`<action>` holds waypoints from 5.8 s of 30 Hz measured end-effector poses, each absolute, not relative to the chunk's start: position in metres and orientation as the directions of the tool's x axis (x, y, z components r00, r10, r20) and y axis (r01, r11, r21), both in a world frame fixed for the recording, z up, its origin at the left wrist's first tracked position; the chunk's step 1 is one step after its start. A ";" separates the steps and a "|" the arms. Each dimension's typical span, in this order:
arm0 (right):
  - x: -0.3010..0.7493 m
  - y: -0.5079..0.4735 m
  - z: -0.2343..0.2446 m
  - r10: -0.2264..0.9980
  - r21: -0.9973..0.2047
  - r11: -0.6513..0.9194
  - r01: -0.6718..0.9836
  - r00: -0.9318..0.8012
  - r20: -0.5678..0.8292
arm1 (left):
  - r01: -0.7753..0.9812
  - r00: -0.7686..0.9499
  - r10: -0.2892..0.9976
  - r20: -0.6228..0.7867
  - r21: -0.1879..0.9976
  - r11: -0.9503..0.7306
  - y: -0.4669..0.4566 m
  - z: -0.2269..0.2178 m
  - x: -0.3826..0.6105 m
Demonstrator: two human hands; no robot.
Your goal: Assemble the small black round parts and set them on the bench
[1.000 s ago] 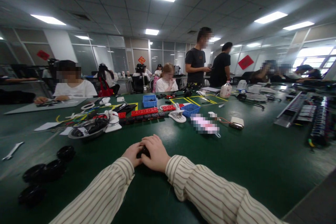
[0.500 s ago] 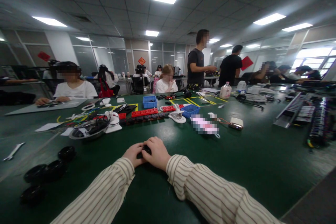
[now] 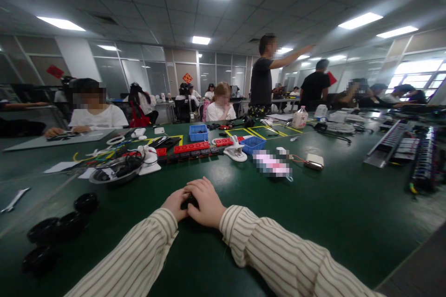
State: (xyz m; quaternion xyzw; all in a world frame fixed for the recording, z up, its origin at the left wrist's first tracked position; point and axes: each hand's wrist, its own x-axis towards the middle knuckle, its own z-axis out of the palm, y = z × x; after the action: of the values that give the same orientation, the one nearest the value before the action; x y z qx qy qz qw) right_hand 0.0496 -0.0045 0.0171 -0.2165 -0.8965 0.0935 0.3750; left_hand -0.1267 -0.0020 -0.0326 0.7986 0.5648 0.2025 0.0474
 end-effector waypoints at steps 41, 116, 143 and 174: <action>0.046 0.005 0.017 0.562 -0.450 0.822 0.350 -0.632 0.534 | 0.884 0.199 0.949 0.245 0.372 -0.282 -0.013 -0.019 -0.117; 0.048 0.000 0.018 0.665 -0.521 0.747 0.412 -0.479 0.573 | 0.876 0.239 0.938 0.250 0.361 -0.319 -0.012 -0.021 -0.119; 0.046 0.003 0.014 0.721 -0.546 0.693 0.471 -0.471 0.509 | 0.881 0.245 0.926 0.288 0.334 -0.337 -0.012 -0.027 -0.122; 0.047 0.002 0.017 0.645 -0.442 0.764 0.470 -0.566 0.513 | 0.874 0.267 0.926 0.266 0.338 -0.349 -0.012 -0.024 -0.121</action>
State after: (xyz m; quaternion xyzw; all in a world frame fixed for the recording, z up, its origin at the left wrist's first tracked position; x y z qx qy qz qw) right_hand 0.0470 0.0022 0.0173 -0.3184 -0.8755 0.1288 0.3399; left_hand -0.1213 -0.0119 -0.0241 0.7936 0.5670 0.2118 0.0619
